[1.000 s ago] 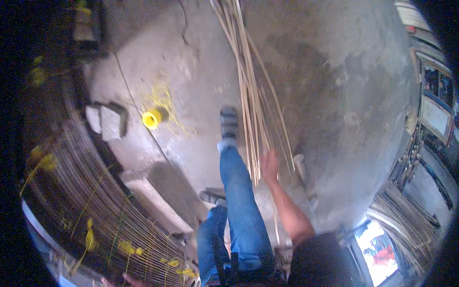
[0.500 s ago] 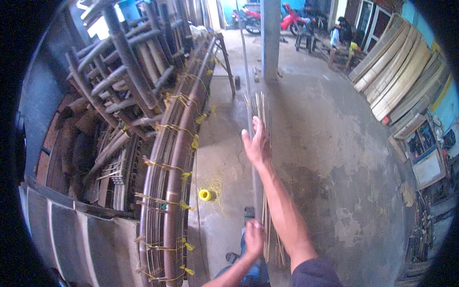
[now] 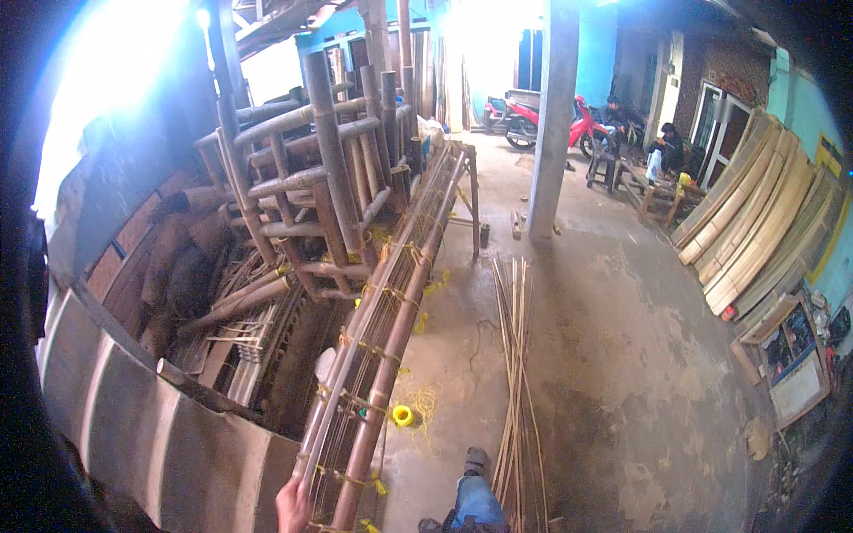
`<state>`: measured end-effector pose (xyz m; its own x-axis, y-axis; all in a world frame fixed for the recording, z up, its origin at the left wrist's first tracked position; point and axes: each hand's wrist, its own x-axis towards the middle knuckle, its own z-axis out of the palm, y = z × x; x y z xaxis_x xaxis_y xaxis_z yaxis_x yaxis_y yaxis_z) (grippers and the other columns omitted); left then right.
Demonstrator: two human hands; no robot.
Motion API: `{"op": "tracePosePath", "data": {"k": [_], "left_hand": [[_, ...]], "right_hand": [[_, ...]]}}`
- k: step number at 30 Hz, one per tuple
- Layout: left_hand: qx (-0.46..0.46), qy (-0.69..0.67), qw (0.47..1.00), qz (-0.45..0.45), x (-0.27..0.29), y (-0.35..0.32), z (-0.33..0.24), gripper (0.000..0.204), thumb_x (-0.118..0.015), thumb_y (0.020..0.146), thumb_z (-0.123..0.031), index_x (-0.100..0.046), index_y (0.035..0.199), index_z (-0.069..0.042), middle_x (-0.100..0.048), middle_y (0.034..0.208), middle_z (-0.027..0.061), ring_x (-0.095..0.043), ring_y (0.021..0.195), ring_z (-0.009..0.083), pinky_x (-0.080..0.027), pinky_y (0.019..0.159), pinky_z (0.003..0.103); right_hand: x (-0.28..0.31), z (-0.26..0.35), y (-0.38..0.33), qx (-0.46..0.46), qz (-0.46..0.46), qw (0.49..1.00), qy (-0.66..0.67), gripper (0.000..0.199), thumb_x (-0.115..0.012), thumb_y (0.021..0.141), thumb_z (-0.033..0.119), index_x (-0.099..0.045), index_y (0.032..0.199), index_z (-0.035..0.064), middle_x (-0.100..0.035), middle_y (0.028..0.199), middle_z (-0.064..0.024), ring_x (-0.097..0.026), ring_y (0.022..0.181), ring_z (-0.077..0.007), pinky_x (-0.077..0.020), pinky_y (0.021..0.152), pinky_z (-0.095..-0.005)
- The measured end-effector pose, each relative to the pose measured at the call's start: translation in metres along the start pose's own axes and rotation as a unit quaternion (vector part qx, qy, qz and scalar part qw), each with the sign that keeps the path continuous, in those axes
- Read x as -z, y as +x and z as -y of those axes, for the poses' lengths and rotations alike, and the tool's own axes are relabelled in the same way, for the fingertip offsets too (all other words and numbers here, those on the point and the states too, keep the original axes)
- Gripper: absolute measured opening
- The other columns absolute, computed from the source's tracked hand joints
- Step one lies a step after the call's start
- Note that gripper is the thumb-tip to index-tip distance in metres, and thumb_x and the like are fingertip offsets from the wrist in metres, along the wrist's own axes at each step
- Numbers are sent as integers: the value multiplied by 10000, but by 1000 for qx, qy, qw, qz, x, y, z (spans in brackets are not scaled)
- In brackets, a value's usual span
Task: The person repeatedly ties bundles of bamboo poles together using yellow string. They wrap the string around the poles, pull it tight, and tie knots to secure the bundles. The person moves along the length of the poles to tie multiple sections.
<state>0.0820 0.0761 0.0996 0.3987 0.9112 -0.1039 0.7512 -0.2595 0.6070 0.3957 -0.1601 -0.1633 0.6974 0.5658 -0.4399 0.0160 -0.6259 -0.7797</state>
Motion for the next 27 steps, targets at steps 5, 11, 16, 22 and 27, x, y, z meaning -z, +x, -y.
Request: {"op": "tracePosePath", "data": {"k": [5,11,16,22,27], "left_hand": [[86,174,972,130,40,-24,-8,265,-531,904,-196,-646,1079,-34,-669,952,169,-630,846,325,-493,792,418],[75,27,993,-82,-7,88,-110,277,-521,929,-197,-612,1106,-3,-552,1175,206,-546,1082,317,-450,918,425],[-131,-48,989,47,-110,251,-292,153,-664,798,-65,-679,948,-43,-640,972,134,-627,925,284,-495,812,340],[-217,-91,957,167,-179,349,-428,155,-660,830,-108,-683,970,-46,-659,932,108,-649,903,252,-512,798,339],[-130,-54,977,161,-211,433,-458,140,-648,831,-107,-693,953,-53,-658,915,106,-651,890,247,-516,782,338]], "right_hand": [[20,12,89,-38,-3,996,80,185,-566,806,167,-618,927,38,-622,975,-170,-586,940,-326,-479,820,-427],[37,-72,184,-174,52,981,63,155,-547,789,154,-645,833,42,-628,913,-171,-590,888,-324,-490,776,-437],[166,-118,317,7,146,921,-362,224,-503,806,186,-663,845,34,-637,919,-193,-596,918,-346,-486,781,-473],[365,213,606,181,-110,971,110,157,-554,920,162,-615,998,41,-659,796,-16,-609,672,-91,-478,576,-258],[413,350,662,273,-104,942,166,145,-529,931,139,-605,998,35,-644,778,-21,-592,659,-89,-482,612,-248]]}}
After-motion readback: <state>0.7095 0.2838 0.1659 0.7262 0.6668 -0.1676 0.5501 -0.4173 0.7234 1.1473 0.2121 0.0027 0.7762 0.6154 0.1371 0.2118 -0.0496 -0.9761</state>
